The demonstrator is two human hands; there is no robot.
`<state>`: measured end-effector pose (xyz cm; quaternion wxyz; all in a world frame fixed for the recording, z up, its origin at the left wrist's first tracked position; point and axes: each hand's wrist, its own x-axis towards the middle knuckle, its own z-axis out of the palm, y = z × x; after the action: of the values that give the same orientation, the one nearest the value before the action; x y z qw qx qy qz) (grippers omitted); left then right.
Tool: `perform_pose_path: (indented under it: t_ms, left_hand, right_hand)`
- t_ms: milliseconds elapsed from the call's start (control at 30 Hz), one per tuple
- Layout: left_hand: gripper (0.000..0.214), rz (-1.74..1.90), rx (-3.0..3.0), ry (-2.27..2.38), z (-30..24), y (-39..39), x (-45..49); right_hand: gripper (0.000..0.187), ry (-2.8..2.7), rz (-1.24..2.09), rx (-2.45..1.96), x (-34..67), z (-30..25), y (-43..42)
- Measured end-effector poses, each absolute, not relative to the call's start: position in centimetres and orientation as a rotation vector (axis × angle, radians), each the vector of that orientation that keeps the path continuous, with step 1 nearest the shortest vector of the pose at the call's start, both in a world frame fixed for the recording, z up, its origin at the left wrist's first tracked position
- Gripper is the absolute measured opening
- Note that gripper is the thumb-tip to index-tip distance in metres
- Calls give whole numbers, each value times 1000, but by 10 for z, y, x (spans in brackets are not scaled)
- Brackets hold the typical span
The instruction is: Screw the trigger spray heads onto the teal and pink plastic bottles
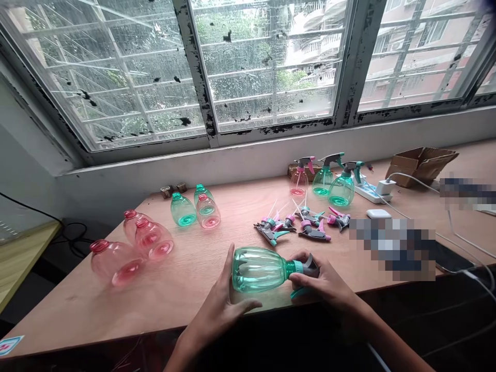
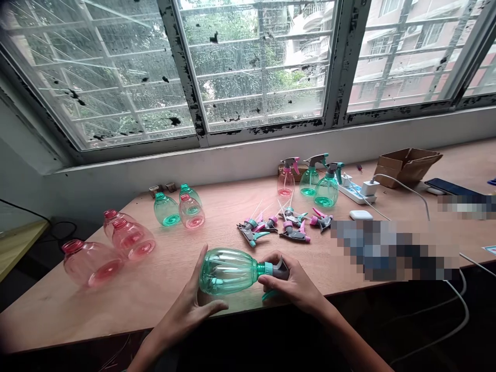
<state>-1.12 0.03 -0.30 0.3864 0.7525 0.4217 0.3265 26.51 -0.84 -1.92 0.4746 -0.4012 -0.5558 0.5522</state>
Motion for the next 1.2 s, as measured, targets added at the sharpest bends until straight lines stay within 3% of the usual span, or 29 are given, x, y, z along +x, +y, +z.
perform_pose_path:
  t_ms: [133,333,467,733,900,1100,1200]
  left_hand:
    - [95,814,1927,1114,0,0,-13]
    - [98,844,1931,1027,-4,-4,-12]
    - [111,833,1926,1095,-4,-3,-13]
    - [93,883,2043,1043,-8,-1,-12]
    - [113,853,1985,1054,-3,-3,-10]
    - [94,877,2047,1064,-7,-2,-10]
    - [97,876,2053,1068,-5,-6,-9]
  right_hand:
    - [35,-1393,1350,-1007,265,-20,-10]
    - [36,-1385,1361,-1012,265,-20,-10]
    - [34,-1382,1390,-989,265,-22,-10]
    - [34,-1385,1365,-987,265,-22,-10]
    - [35,-1395,1378,-994,266,-21,-10]
    - [34,-1383,1386,-1009,266,-21,-11]
    - [33,-1377,1386,-1005,266,-23,-11]
